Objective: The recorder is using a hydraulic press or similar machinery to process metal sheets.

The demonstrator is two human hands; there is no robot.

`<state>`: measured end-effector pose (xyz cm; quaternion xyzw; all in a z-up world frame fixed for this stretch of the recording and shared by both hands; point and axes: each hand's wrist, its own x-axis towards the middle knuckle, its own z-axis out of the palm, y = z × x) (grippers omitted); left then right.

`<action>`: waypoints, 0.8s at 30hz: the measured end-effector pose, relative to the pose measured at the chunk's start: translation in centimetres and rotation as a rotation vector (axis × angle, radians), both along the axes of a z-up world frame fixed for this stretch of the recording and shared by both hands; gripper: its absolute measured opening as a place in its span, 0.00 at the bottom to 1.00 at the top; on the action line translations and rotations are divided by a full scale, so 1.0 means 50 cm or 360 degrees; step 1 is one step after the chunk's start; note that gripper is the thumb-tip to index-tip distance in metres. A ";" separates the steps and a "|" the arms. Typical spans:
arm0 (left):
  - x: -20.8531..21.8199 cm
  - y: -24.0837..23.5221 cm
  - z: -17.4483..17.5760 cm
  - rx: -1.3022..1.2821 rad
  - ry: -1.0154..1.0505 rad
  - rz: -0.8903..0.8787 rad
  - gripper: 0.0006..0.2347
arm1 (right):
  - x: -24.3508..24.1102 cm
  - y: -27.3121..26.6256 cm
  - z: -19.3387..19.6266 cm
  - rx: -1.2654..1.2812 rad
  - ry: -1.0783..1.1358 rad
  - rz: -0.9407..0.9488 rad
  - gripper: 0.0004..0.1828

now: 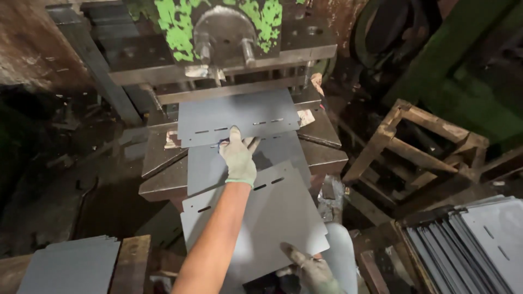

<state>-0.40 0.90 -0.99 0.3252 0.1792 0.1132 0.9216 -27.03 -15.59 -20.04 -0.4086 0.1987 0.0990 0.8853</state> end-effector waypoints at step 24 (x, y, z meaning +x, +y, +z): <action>-0.371 0.258 0.196 0.0571 0.0499 0.0032 0.14 | 0.480 0.053 0.207 -0.0743 -0.0866 0.0261 0.29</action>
